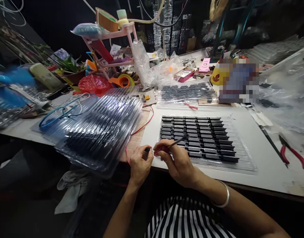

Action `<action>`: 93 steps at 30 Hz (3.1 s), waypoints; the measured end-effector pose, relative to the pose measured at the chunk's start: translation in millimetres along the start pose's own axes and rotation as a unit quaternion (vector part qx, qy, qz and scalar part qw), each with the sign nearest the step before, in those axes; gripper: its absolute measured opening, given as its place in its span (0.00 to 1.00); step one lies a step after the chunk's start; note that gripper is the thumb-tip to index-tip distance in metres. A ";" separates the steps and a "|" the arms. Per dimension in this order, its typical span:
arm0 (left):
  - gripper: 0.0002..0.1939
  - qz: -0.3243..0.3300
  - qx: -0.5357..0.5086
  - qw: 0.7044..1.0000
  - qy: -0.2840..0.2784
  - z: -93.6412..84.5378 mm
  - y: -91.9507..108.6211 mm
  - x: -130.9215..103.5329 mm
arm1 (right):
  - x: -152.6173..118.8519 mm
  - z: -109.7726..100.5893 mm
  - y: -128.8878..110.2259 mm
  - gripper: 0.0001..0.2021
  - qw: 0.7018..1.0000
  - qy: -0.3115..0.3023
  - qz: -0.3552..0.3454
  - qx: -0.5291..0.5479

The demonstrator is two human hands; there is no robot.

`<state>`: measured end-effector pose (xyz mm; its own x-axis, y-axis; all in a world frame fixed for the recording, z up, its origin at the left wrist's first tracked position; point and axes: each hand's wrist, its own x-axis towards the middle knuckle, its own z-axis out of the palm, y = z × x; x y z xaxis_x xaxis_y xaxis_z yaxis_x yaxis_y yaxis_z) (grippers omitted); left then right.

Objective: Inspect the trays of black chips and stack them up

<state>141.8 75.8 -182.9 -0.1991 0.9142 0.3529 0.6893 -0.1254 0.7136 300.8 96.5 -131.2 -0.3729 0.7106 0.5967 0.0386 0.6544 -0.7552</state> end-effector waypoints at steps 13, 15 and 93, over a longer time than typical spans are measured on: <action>0.14 0.006 -0.095 0.995 -0.003 -8.2 -1.3 21.3 | -34.0 -72.2 -11.1 0.10 0.975 0.209 0.052 -0.061; 0.16 0.015 -0.122 0.992 0.011 -8.3 -2.7 36.7 | -57.2 -123.0 6.0 0.14 0.936 0.234 0.172 -0.199; 0.14 0.171 0.079 0.976 -0.110 72.1 10.9 131.5 | -123.7 -208.7 67.9 0.11 0.875 0.171 0.190 -0.411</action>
<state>173.3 222.4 -172.4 0.2043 0.8923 0.4025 0.7919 -0.3924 0.4679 543.0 106.9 -199.6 0.1056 0.8613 0.4970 0.8061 0.2184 -0.5499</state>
